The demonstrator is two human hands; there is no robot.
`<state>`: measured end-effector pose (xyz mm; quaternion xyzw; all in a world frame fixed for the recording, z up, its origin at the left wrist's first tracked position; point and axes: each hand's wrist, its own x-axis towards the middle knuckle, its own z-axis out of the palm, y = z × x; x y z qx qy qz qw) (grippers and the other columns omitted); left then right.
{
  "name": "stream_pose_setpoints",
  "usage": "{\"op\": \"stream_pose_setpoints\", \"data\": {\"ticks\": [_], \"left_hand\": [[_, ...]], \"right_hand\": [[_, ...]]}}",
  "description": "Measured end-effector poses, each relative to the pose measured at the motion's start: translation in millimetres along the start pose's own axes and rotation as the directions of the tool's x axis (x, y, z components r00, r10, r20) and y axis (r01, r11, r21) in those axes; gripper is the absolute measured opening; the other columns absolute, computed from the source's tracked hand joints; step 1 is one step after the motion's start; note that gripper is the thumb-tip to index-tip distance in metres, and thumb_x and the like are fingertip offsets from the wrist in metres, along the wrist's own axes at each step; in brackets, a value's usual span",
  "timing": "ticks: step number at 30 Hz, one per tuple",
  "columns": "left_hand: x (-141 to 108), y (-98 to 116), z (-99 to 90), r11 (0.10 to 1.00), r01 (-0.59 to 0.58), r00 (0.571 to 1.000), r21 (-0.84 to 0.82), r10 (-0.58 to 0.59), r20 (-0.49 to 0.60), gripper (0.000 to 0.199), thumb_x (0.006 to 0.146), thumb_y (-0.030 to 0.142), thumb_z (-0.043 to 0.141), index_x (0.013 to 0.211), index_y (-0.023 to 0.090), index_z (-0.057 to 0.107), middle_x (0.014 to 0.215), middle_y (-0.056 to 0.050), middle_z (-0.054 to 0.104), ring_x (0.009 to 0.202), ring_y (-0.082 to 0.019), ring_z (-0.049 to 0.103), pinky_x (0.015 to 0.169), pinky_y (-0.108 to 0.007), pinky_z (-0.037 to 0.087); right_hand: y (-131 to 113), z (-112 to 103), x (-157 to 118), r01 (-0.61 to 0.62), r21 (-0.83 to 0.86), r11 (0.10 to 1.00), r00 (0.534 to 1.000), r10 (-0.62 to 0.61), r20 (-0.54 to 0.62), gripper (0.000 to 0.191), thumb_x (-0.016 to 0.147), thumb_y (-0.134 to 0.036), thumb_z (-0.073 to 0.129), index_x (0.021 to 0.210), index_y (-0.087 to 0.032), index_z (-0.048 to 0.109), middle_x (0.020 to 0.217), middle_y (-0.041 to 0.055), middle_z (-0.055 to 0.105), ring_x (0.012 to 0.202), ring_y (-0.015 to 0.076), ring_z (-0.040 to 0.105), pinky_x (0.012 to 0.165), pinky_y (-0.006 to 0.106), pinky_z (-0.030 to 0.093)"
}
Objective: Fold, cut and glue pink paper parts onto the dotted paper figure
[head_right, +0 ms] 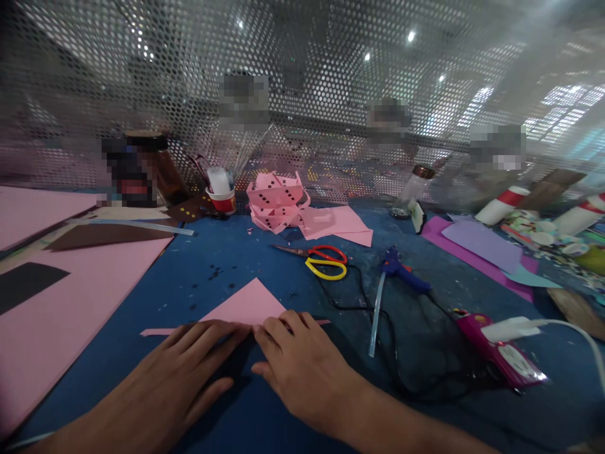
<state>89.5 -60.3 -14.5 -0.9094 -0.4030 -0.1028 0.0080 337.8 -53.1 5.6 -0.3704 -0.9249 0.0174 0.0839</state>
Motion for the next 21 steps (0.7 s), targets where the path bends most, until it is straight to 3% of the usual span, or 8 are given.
{"op": "stream_pose_setpoints", "data": {"ticks": [13,21], "left_hand": [[-4,2,-4.2,1.000,0.004,0.997,0.002,-0.004,-0.074,0.048,0.098,0.038,0.061,0.143,0.021,0.055,0.133,-0.008,0.069,0.115,-0.027,0.067,0.096,-0.039,0.054],[-5,5,-10.8,1.000,0.029,0.998,0.000,-0.029,-0.063,0.046,0.097,0.033,0.062,0.140,0.021,0.058,0.131,-0.008,0.070,0.114,-0.027,0.068,0.097,-0.040,0.054]], "right_hand": [[6,1,-9,-0.039,-0.047,0.998,0.998,0.037,-0.043,0.029,0.105,-0.031,0.053,0.128,-0.016,0.062,0.118,0.0092,0.068,0.102,0.0273,0.060,0.082,0.043,0.053],[10,-2,-17,-0.042,-0.007,0.999,0.995,0.041,-0.091,0.027,0.105,-0.024,0.050,0.125,-0.013,0.066,0.115,0.0096,0.070,0.102,0.0266,0.060,0.083,0.042,0.056]]}}
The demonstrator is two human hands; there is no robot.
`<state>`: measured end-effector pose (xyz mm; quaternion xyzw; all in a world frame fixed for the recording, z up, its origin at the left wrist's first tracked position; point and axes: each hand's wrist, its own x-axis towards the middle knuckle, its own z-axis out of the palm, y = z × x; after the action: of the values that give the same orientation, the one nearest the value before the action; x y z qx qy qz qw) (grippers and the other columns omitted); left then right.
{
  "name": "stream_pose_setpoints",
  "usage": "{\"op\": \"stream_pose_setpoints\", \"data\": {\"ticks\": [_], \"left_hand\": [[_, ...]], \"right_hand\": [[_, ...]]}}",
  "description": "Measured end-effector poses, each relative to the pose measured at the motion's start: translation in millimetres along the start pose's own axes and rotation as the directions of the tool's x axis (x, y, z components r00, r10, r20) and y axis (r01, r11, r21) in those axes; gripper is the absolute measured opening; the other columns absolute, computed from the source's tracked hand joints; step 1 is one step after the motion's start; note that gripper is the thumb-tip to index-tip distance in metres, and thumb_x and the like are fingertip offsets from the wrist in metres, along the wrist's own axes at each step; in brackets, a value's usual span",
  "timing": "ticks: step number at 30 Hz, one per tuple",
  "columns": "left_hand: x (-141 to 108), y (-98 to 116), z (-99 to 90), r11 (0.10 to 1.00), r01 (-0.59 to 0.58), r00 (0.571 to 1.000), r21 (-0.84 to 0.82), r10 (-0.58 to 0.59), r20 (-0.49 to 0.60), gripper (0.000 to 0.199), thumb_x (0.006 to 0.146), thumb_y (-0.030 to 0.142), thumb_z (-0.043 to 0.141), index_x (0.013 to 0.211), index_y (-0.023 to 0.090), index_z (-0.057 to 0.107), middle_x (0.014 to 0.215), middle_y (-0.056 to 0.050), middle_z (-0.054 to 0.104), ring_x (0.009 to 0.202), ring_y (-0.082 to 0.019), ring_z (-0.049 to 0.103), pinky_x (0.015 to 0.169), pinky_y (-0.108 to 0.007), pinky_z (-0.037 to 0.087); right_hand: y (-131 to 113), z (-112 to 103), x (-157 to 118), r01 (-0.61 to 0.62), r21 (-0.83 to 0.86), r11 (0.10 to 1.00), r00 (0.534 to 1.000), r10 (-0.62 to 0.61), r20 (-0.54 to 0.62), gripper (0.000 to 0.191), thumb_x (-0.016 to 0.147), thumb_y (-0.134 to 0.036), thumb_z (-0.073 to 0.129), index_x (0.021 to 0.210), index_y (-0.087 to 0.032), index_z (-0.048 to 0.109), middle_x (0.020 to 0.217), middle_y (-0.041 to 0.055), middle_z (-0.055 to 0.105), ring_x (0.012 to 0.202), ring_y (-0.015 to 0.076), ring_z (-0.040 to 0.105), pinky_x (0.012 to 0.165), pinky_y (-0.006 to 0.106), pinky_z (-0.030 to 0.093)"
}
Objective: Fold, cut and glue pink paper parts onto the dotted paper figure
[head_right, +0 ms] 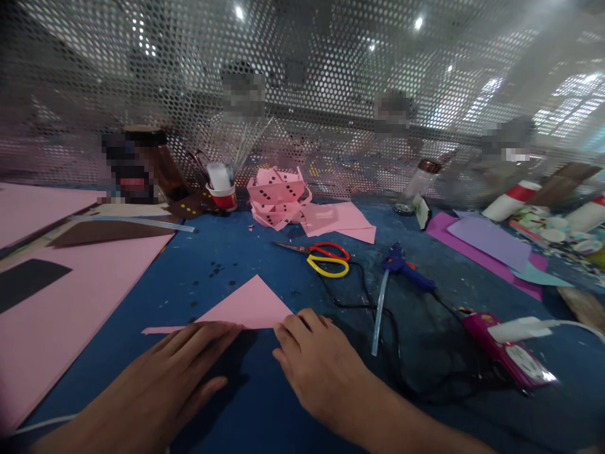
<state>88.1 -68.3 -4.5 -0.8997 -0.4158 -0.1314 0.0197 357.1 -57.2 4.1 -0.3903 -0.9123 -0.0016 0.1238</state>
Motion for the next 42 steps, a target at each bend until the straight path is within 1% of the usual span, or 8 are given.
{"op": "stream_pose_setpoints", "data": {"ticks": [6,14,19,27,31,34,39,42], "left_hand": [[0,-2,-2.3,0.999,-0.022,1.000,0.031,0.022,0.016,0.044,0.097,0.033,0.060,0.139,0.018,0.060,0.129,-0.010,0.072,0.112,-0.028,0.069,0.094,-0.040,0.057],[-14,-12,-1.7,0.996,0.004,1.000,0.088,-0.004,-0.004,0.045,0.099,0.042,0.057,0.140,0.022,0.059,0.130,-0.007,0.072,0.109,-0.028,0.071,0.088,-0.041,0.059],[-19,-14,-0.1,0.996,0.012,1.000,0.087,-0.014,0.016,0.044,0.101,0.041,0.054,0.141,0.024,0.058,0.130,-0.006,0.072,0.110,-0.027,0.070,0.090,-0.040,0.057],[-44,-31,8.8,0.984,0.136,0.991,0.118,-0.137,-0.001,0.047,0.101,0.048,0.053,0.145,0.032,0.055,0.130,-0.003,0.071,0.110,-0.026,0.068,0.093,-0.040,0.052],[-54,-39,8.8,0.977,0.177,0.984,0.117,-0.178,-0.002,0.049,0.100,0.050,0.054,0.146,0.033,0.055,0.132,-0.003,0.070,0.108,-0.027,0.068,0.089,-0.040,0.052],[-54,-41,5.4,0.979,0.180,0.983,0.098,-0.181,0.006,0.048,0.100,0.050,0.053,0.145,0.033,0.057,0.131,-0.004,0.070,0.107,-0.028,0.068,0.089,-0.040,0.052],[-51,-43,1.7,0.976,0.195,0.981,0.099,-0.196,0.000,0.046,0.099,0.052,0.054,0.142,0.036,0.060,0.131,-0.003,0.070,0.109,-0.028,0.068,0.094,-0.043,0.049],[-50,-44,1.0,0.975,0.196,0.981,0.106,-0.196,-0.004,0.046,0.098,0.053,0.056,0.141,0.038,0.061,0.130,-0.003,0.071,0.110,-0.029,0.068,0.094,-0.043,0.049]], "right_hand": [[6,2,-4,-0.007,0.023,1.000,0.998,0.009,-0.060,0.028,0.106,-0.021,0.046,0.122,-0.012,0.067,0.112,0.0096,0.070,0.100,0.0256,0.060,0.081,0.041,0.057],[6,4,-3,-0.006,0.031,1.000,0.995,0.009,-0.095,0.027,0.105,-0.020,0.046,0.118,-0.013,0.069,0.107,0.0092,0.070,0.097,0.0252,0.061,0.078,0.040,0.057],[6,3,-2,-0.014,0.035,0.999,0.994,0.017,-0.110,0.026,0.104,-0.019,0.046,0.117,-0.013,0.069,0.106,0.0091,0.070,0.096,0.0246,0.061,0.077,0.039,0.057],[8,1,-3,-0.019,0.035,0.999,0.990,0.024,-0.142,0.024,0.103,-0.017,0.047,0.111,-0.015,0.070,0.102,0.0082,0.069,0.093,0.0231,0.062,0.073,0.036,0.054],[13,0,-4,-0.044,0.036,0.998,0.987,0.049,-0.151,0.024,0.102,-0.015,0.047,0.095,-0.016,0.069,0.092,0.0065,0.067,0.086,0.0215,0.061,0.072,0.035,0.051],[16,0,-5,-0.068,0.042,0.997,0.982,0.074,-0.173,0.026,0.102,-0.013,0.046,0.088,-0.017,0.068,0.087,0.0054,0.065,0.083,0.0203,0.060,0.072,0.035,0.048],[17,0,-5,-0.078,0.033,0.996,0.981,0.083,-0.177,0.025,0.102,-0.014,0.048,0.088,-0.018,0.067,0.087,0.0046,0.066,0.084,0.0201,0.060,0.075,0.035,0.045],[18,0,-5,-0.096,-0.008,0.995,0.974,0.092,-0.209,0.025,0.102,-0.014,0.048,0.086,-0.018,0.067,0.084,0.0040,0.066,0.081,0.0199,0.060,0.073,0.035,0.043]]}}
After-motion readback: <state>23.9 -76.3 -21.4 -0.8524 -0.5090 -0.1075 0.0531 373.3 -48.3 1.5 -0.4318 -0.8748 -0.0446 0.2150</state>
